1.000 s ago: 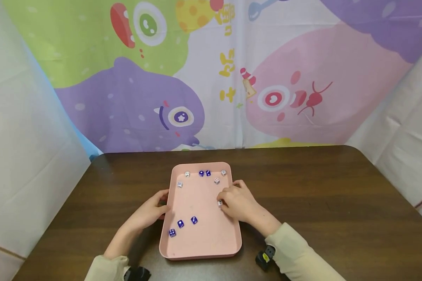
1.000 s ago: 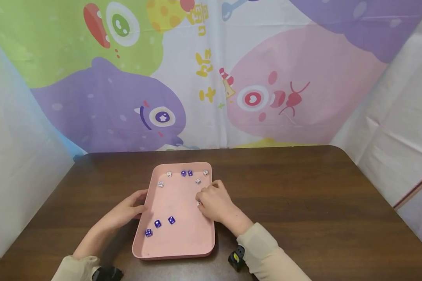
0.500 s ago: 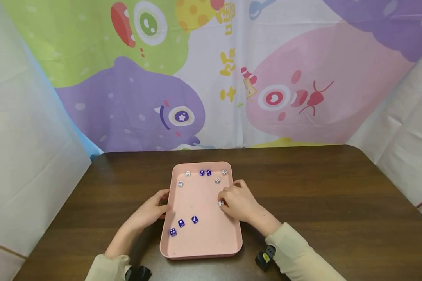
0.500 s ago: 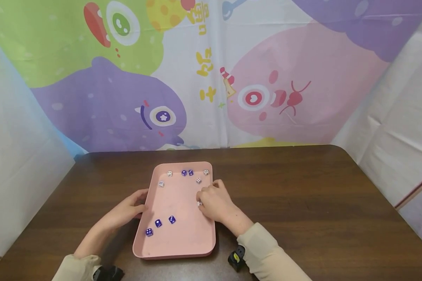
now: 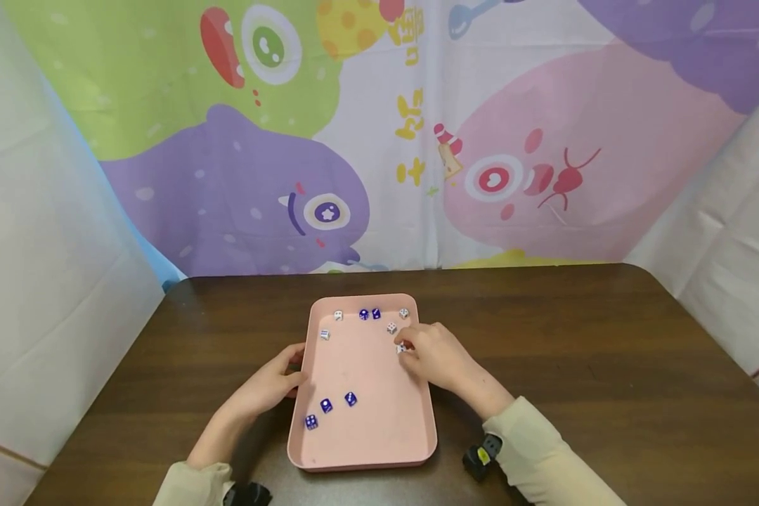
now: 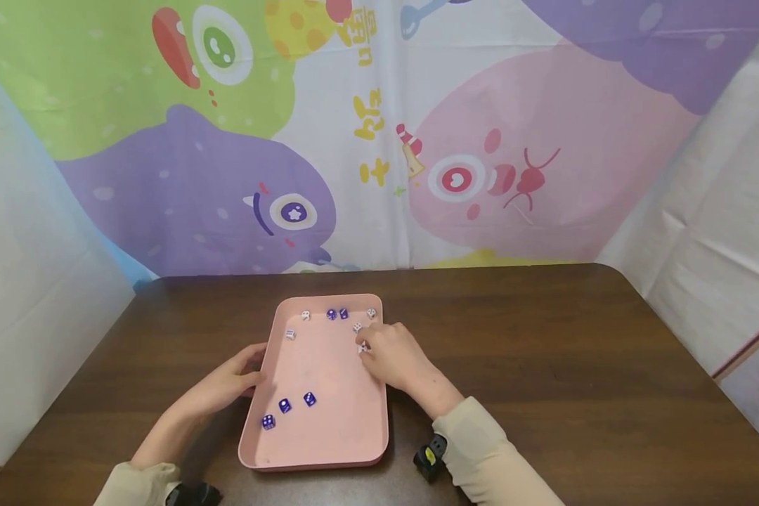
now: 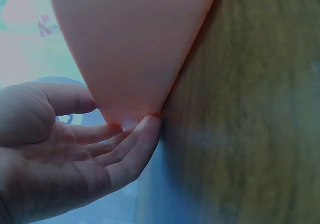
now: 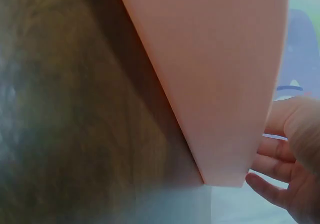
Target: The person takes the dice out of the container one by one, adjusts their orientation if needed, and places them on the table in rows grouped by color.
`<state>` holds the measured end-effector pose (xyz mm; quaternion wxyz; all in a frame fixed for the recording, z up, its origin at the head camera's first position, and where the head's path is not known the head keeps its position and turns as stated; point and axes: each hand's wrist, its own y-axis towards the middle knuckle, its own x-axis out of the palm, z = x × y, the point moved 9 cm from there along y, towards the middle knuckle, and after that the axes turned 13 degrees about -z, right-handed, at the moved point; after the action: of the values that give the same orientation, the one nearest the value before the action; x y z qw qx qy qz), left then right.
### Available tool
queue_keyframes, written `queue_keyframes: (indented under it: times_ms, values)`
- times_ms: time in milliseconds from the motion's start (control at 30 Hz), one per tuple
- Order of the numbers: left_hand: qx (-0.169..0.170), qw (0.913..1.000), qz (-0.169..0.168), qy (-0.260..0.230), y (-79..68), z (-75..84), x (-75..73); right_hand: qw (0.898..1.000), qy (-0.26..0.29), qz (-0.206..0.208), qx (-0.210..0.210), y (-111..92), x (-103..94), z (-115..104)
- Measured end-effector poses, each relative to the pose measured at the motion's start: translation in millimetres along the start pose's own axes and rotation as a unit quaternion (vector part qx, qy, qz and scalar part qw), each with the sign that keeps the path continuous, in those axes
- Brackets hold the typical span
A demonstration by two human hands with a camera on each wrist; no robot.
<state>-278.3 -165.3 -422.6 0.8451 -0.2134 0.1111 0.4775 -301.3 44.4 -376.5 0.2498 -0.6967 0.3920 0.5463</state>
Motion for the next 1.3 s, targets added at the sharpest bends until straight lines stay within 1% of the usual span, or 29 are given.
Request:
queue_keyframes:
  times_ms: [100, 167, 267, 367, 533, 700, 1100, 1300]
  values:
    - [0.002, 1.0000, 0.001, 0.001, 0.5, 0.3, 0.4, 0.999, 0.036, 0.000, 0.016, -1, -5.6, 7]
    - [0.002, 1.0000, 0.002, 0.004, 1.4, 0.3, 0.1, 0.999, 0.047, 0.013, 0.020, -2, -13.7, 12]
    - [-0.002, 1.0000, 0.005, 0.004, 3.4, -1.0, -0.6, 0.998, 0.050, 0.036, 0.023, -4, -28.0, 22]
    - [-0.001, 1.0000, 0.005, 0.000, 3.0, -1.3, -1.3, 0.997, 0.042, 0.053, 0.021, -6, -39.4, 30]
    - [0.002, 1.0000, 0.002, -0.002, 1.2, 0.0, -1.4, 0.997, 0.044, 0.053, 0.039, -8, -47.3, 48]
    - [-0.004, 1.0000, 0.002, -0.002, 0.4, -0.9, -0.6, 0.997, 0.035, 0.046, 0.055, -11, -48.0, 63]
    - [-0.003, 0.9999, 0.000, -0.010, 0.4, -3.7, -0.1, 0.997, 0.011, 0.024, 0.078, -13, -37.7, 95]
    - [0.001, 1.0000, -0.003, -0.007, 0.9, -2.4, -0.4, 0.995, 0.016, 0.005, 0.100, -12, -32.8, 111]
